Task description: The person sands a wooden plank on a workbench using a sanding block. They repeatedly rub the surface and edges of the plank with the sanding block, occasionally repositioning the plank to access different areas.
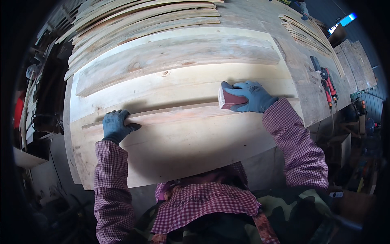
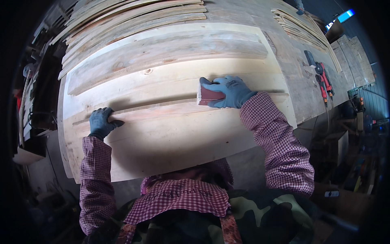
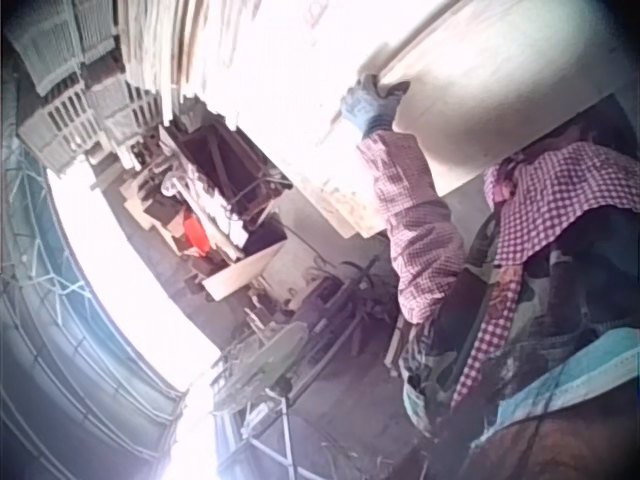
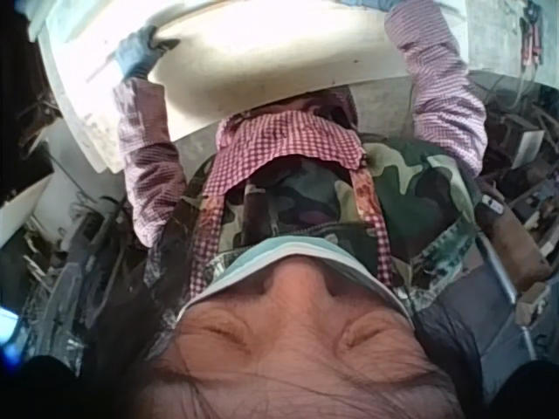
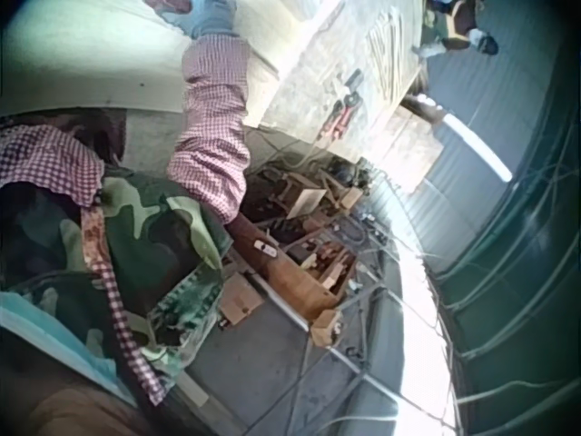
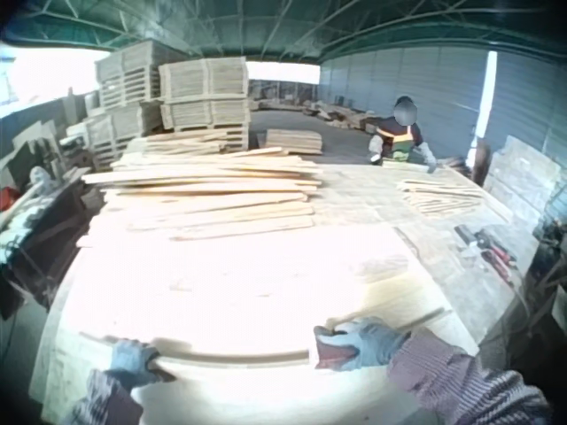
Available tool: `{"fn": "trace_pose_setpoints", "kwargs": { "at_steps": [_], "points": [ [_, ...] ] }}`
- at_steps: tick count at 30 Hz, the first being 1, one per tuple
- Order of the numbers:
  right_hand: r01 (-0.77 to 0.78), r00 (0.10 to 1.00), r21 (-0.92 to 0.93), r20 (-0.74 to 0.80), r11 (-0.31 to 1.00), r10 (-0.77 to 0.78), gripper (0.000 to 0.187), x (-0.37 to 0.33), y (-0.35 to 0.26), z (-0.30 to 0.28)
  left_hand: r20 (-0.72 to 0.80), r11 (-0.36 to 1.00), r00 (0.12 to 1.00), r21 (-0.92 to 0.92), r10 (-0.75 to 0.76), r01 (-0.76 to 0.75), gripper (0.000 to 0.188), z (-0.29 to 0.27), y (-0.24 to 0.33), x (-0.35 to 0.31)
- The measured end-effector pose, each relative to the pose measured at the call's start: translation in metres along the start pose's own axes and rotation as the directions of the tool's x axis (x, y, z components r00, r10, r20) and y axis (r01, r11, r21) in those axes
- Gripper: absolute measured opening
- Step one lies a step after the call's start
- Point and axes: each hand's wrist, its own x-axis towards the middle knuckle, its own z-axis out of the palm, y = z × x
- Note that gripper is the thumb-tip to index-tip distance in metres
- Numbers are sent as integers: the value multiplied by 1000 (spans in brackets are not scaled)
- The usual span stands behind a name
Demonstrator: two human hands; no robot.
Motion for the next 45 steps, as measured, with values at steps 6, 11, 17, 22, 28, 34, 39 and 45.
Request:
{"fn": "trace_pose_setpoints", "kwargs": {
  "at_steps": [6, 11, 17, 22, 28, 34, 39, 45],
  "points": [
    [139, 982, -29, -123, 990, -141, 76, 25, -29, 16, -20, 1000, 1000, 27, 3, -2, 58, 1, -3, -6],
    [54, 992, 7, -111, 999, -53, 76, -47, 33, 4, -80, 998, 995, -20, 52, -53, 56, 1, 0, -3],
    [343, 884, -124, -293, 931, -365, 82, -1, -16, 21, 9, 1000, 1000, 3, -10, 10, 56, -2, 2, -1],
    [176, 979, 202, 69, 963, -193, 86, -7, 0, -15, -67, 999, 997, 30, 23, -21, 56, 2, 1, -9],
    [158, 986, 49, -59, 986, -155, 82, -19, -3, -7, -89, 999, 996, 32, 32, -29, 56, 3, 2, -7],
    [147, 987, 23, -63, 989, -145, 83, -21, -7, -4, -113, 999, 993, 37, 40, -36, 55, 7, 0, -11],
    [104, 987, -83, -113, 991, -113, 88, -43, 12, 3, -111, 999, 993, 32, 44, -40, 55, 5, 3, -8],
    [270, 921, -138, -253, 953, -297, 84, 12, -73, 34, -28, 999, 999, 47, -19, 20, 57, 5, -2, -8]
  ]
}}
